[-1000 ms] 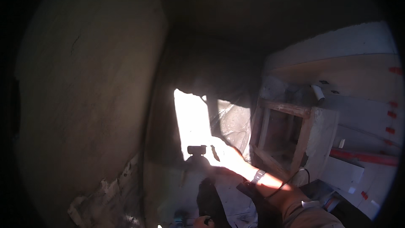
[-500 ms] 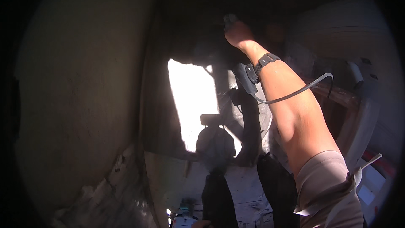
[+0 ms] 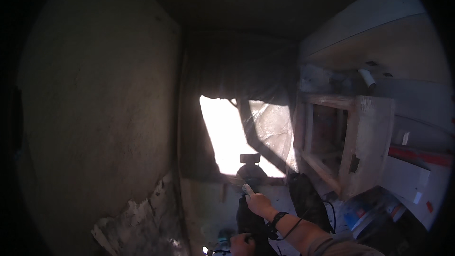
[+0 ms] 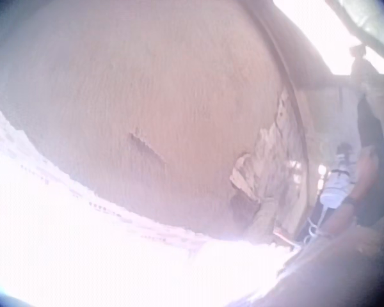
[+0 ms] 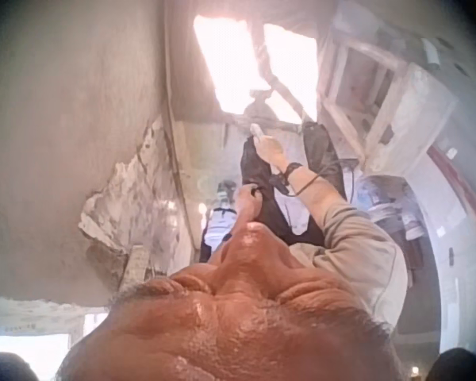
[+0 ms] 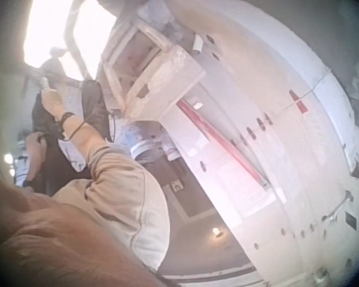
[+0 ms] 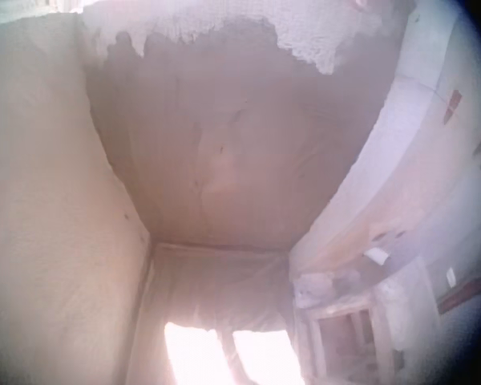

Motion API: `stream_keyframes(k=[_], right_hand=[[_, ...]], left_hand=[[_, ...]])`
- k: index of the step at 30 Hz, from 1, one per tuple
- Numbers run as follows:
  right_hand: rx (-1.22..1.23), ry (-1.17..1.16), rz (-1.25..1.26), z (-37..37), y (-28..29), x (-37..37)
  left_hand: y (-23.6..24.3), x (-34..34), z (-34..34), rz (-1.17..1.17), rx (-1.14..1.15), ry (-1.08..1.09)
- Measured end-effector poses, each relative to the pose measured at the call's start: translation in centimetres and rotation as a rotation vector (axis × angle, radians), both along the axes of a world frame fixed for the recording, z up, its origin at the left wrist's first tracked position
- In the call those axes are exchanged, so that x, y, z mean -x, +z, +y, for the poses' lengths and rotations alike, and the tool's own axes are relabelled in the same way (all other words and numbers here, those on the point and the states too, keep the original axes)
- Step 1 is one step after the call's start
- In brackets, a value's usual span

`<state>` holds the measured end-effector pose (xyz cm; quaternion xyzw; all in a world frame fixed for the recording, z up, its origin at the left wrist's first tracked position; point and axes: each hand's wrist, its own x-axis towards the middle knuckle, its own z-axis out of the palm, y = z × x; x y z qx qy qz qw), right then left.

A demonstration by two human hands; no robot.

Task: Applying mortar and placing tiles on an interior wall under a window.

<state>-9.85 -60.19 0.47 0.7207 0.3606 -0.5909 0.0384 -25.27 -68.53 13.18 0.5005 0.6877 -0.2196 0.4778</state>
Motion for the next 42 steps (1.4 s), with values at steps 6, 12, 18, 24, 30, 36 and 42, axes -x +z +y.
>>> stream_keyframes(k=[6, 12, 18, 24, 30, 36, 42], right_hand=[[-0.462, -0.036, 0.074, 6.4, 1.3, -9.5], [-0.378, -0.269, -0.243, 25.6, -6.2, -25.3], [-0.787, -0.183, -0.351, 37.1, -16.5, -30.2], [-0.596, -0.218, -0.419, 30.1, -16.6, -24.7], [-0.247, -0.213, -0.255, 7.5, -4.2, -11.3], [0.058, -0.085, -0.040, -5.7, -0.3, -5.5], [-0.184, -0.069, -0.103, -2.0, 2.4, -11.2]], left_hand=[[1.4, -0.8, 1.1, -0.043, -0.036, 0.009], [1.3, -2.1, 1.8, -0.152, -0.230, 0.125], [0.3, -2.5, 2.0, -0.030, -0.186, 0.169], [0.4, -3.2, 2.2, -0.069, -0.155, 0.224], [0.1, -3.0, 2.3, -0.089, -0.175, -0.031], [-0.3, -1.7, -0.5, 0.007, -0.072, -0.095], [-0.4, -1.3, -1.1, -0.025, -0.067, -0.103]])
